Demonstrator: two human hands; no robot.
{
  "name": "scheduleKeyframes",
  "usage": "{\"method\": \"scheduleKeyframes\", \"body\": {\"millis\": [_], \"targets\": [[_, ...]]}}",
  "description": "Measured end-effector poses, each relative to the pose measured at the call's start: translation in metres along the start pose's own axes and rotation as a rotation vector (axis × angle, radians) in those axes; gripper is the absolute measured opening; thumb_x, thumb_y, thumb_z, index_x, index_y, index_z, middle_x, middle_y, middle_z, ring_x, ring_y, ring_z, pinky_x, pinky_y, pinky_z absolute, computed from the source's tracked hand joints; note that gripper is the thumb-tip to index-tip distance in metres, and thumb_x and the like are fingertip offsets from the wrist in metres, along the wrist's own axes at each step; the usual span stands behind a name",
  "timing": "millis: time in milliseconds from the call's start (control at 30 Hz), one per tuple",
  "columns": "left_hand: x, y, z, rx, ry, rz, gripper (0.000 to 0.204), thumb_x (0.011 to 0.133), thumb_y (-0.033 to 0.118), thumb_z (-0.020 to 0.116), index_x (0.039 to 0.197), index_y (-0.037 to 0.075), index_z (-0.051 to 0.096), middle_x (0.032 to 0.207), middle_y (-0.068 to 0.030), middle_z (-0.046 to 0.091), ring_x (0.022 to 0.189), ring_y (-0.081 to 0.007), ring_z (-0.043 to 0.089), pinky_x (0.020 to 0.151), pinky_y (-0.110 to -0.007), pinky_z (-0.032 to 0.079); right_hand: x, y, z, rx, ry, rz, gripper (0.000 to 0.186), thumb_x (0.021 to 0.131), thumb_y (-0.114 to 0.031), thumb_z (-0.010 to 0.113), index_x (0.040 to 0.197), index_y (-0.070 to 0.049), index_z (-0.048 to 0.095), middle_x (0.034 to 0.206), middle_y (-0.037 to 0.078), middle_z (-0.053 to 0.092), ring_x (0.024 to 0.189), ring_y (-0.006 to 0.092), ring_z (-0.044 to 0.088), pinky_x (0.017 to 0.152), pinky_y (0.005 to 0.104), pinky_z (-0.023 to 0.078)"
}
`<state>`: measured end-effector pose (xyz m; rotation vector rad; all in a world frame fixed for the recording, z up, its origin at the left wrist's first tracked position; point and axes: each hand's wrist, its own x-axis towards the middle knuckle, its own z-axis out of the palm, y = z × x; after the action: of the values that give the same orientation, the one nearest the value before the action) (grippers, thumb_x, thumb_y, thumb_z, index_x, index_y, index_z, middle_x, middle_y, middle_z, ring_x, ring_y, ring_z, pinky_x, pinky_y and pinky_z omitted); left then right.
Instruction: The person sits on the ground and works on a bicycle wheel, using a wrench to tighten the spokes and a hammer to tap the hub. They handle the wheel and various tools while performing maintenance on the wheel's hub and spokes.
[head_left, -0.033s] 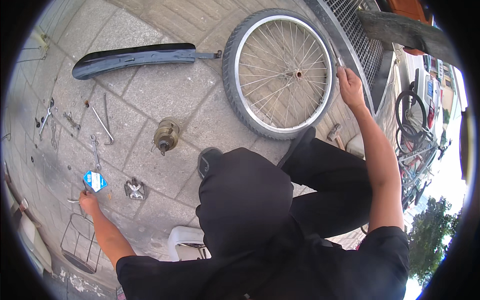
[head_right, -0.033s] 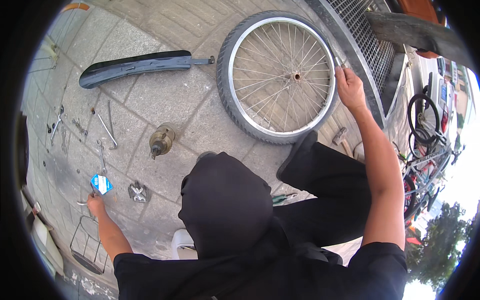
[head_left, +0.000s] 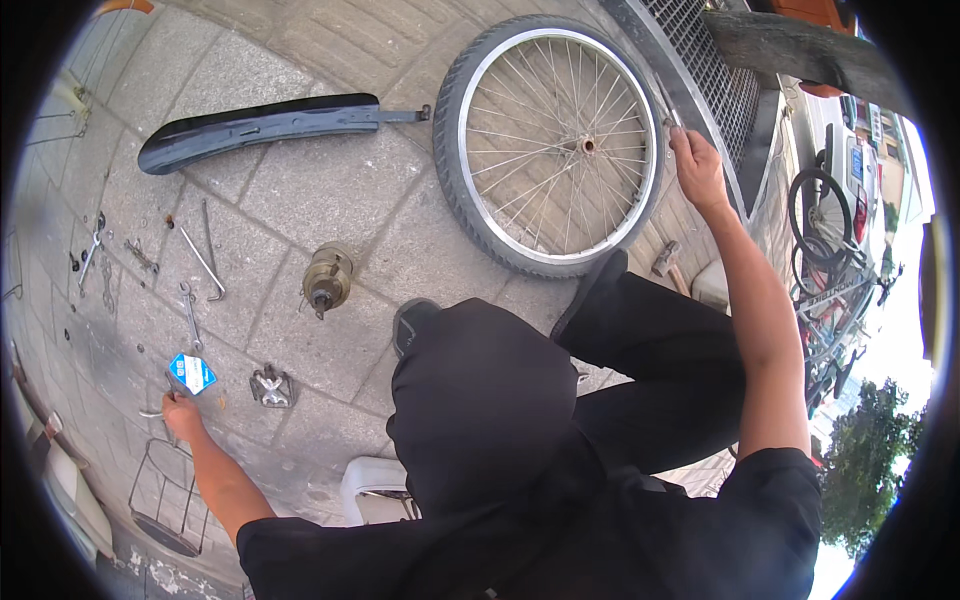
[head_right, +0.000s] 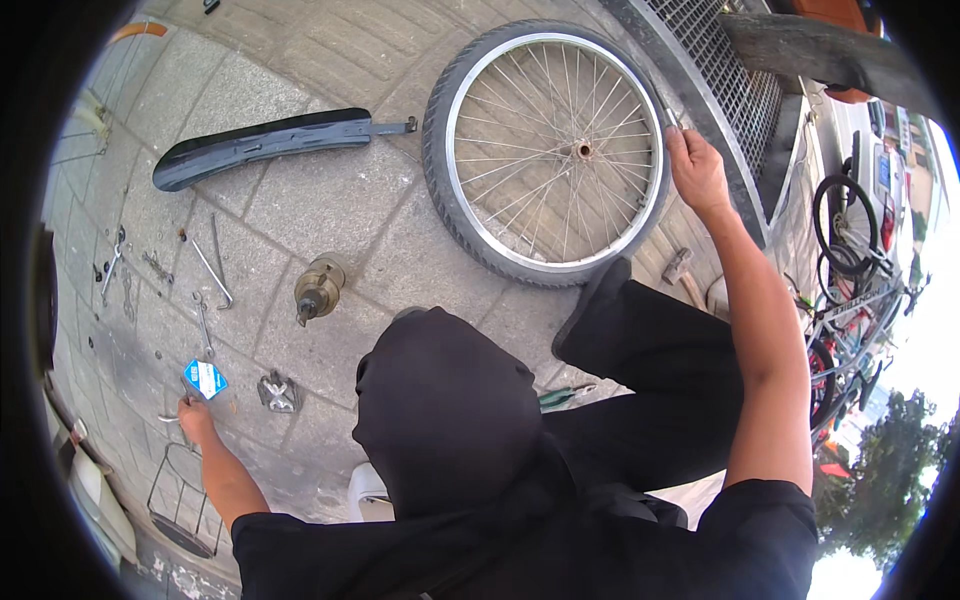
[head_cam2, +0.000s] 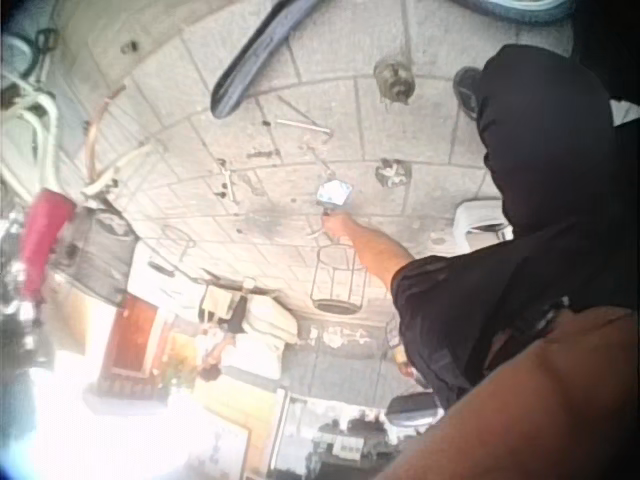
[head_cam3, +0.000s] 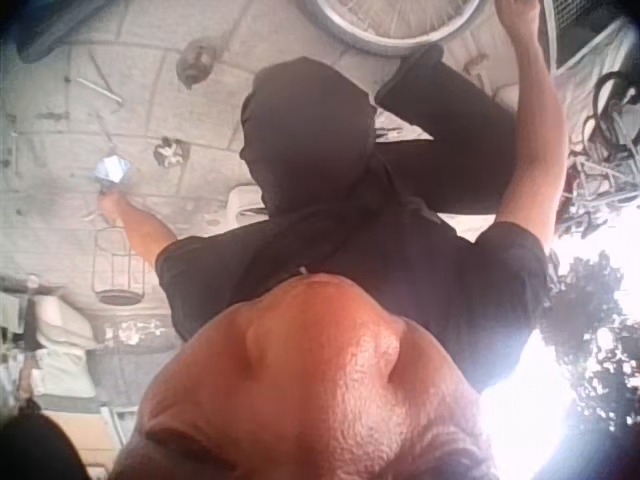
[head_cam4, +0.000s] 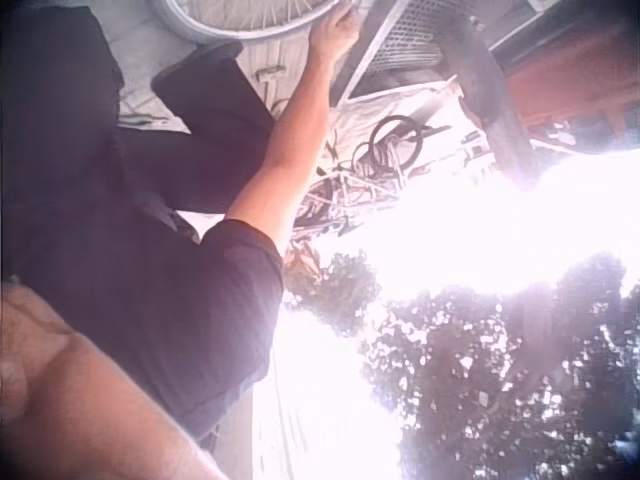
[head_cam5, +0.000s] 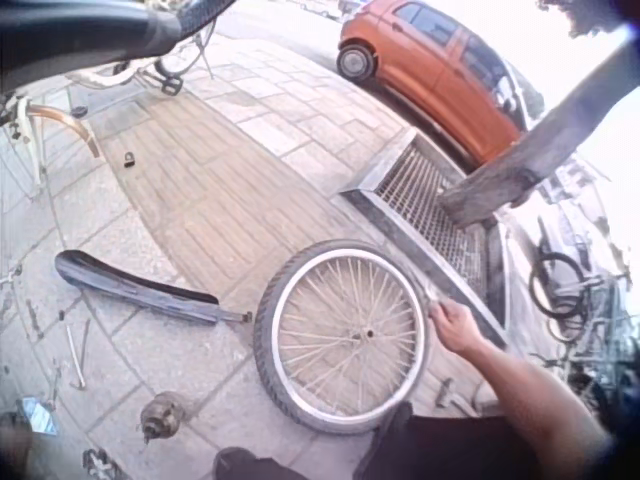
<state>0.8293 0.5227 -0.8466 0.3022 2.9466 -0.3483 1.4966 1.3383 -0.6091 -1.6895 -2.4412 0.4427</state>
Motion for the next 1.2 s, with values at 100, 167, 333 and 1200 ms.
{"method": "scheduleKeyframes", "body": {"millis": [100, 167, 333, 1200], "targets": [[0.047, 0.002, -0.038, -0.372, 0.383, 0.042, 0.034, 0.108, 0.024, 0.059, 0.130, 0.000, 0.068, 0.125, -0.0263, 0.071, 0.110, -0.0416, 0.070, 0.091, -0.049, 0.056, 0.006, 0.037, 0.008, 0.014, -0.020, 0.062, 0.047, 0.109, -0.043, 0.059, 0.099, 0.001, 0.069, 0.080, 0.023, 0.067, 0.075, 0.0365, 0.066, 0.074, 0.0456, 0.052], [0.062, 0.111, -0.066, -0.600, 0.384, 0.200, 0.042, 0.111, 0.030, 0.059, 0.134, -0.004, 0.066, 0.126, -0.0240, 0.071, 0.114, -0.0358, 0.070, 0.094, -0.045, 0.056, 0.000, 0.050, -0.001, -0.037, -0.013, 0.098, 0.050, 0.109, -0.047, 0.057, 0.097, 0.001, 0.068, 0.082, 0.027, 0.066, 0.077, 0.0439, 0.065, 0.075, 0.0487, 0.052], [-0.020, 0.430, -0.237, -0.862, 0.113, 0.860, 0.034, 0.113, 0.023, 0.060, 0.138, 0.001, 0.066, 0.122, -0.0096, 0.072, 0.109, -0.0202, 0.067, 0.097, -0.032, 0.051, -0.008, 0.049, 0.034, 0.156, 0.091, 0.240, 0.053, 0.108, -0.051, 0.058, 0.096, 0.000, 0.072, 0.076, 0.021, 0.068, 0.074, 0.0336, 0.068, 0.074, 0.0473, 0.053], [-0.386, 0.950, -0.165, -0.813, -0.403, 1.668, 0.020, 0.094, 0.022, 0.080, 0.099, 0.005, 0.071, 0.101, -0.0101, 0.063, 0.082, -0.0323, 0.067, 0.073, -0.045, 0.054, -0.032, 0.144, 0.133, 0.770, 0.129, 0.658, 0.044, 0.111, -0.041, 0.063, 0.099, 0.001, 0.070, 0.071, 0.001, 0.060, 0.069, 0.0103, 0.054, 0.065, 0.0321, 0.049]]}}
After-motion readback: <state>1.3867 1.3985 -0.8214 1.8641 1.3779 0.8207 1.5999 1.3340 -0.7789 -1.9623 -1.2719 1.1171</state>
